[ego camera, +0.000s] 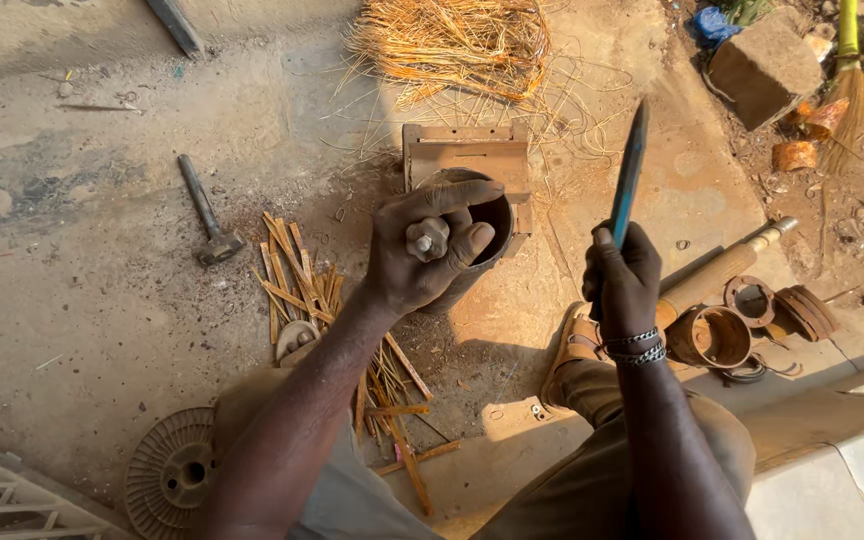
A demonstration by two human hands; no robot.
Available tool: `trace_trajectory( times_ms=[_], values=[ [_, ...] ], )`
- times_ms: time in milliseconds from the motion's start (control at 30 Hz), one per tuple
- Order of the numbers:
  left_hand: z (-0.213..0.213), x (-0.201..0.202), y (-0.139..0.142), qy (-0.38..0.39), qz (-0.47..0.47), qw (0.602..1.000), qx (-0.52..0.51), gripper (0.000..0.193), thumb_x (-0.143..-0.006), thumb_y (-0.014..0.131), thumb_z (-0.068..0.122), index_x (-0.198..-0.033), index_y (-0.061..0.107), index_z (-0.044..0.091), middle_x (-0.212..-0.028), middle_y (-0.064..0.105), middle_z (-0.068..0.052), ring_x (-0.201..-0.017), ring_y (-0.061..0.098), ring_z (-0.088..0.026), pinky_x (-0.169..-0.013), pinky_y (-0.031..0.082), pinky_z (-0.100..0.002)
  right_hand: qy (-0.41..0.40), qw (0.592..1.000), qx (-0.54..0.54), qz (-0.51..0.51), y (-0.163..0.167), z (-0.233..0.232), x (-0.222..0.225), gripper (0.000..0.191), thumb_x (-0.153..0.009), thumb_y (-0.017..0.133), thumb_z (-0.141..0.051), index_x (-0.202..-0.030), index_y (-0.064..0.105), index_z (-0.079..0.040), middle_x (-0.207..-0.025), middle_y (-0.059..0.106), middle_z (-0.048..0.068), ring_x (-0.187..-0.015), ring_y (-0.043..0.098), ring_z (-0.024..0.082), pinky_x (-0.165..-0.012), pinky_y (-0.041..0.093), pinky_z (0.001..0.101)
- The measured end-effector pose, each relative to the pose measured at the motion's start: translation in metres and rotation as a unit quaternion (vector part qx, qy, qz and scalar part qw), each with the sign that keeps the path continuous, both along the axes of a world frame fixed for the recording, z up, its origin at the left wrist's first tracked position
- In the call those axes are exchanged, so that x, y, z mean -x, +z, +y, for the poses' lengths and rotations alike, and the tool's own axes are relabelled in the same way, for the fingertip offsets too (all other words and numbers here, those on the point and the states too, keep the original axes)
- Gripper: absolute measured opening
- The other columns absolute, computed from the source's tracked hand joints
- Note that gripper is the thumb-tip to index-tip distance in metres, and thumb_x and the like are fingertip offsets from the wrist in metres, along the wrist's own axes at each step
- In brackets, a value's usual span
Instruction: The person sits on the ground and uses a hammer and chisel to shape or adjust a cylindrical metal object. They repeatedly strike the chisel against the metal, occasionally lifting the object to inspect the interior.
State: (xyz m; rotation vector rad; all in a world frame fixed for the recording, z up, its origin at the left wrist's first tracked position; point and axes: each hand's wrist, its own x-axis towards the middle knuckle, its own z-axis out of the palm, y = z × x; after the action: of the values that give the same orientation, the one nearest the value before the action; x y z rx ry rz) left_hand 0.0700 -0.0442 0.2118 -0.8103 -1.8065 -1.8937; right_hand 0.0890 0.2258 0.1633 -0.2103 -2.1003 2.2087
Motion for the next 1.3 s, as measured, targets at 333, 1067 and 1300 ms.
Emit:
trace_trajectory(
  times_ms=[333,1067,1300],
  values=[
    [-0.059,0.17,-0.097,0.022,0.032,0.997,0.067,0.028,-0.103,0.072,0.002,-0.128,0.07,0.015,-0.077,0.063,0.004,-0.059,0.055,-0.003,-0.054,0.051,-0.022,-0.005,0.951,0.16,-0.263,-0.125,-0.069,0.178,0.016,-0.102,0.058,-0.021,-0.113,0.055,-0.01,-0.076,0.049,-0.001,-0.055,0.043,0.008,-0.047,0.036,0.0253],
    [-0.006,0.152,-0.132,-0.01,-0.06,0.997,0.054,0.026,-0.102,0.069,0.005,-0.128,0.07,0.009,-0.071,0.063,0.005,-0.048,0.049,-0.003,-0.043,0.044,-0.021,0.03,0.941,0.187,-0.279,-0.122,-0.05,0.153,0.016,-0.098,0.061,-0.022,-0.107,0.055,-0.01,-0.075,0.048,-0.002,-0.054,0.044,0.007,-0.046,0.04,0.0257],
    [0.0,0.143,-0.145,-0.081,0.001,0.986,0.144,0.034,-0.107,0.056,0.04,-0.132,0.067,0.02,-0.069,0.061,0.007,-0.058,0.056,-0.004,-0.055,0.049,-0.025,0.015,0.953,0.161,-0.256,-0.121,-0.042,0.151,0.019,-0.101,0.058,-0.027,-0.109,0.057,-0.009,-0.074,0.05,-0.001,-0.052,0.046,0.007,-0.045,0.041,0.0259]
  ],
)
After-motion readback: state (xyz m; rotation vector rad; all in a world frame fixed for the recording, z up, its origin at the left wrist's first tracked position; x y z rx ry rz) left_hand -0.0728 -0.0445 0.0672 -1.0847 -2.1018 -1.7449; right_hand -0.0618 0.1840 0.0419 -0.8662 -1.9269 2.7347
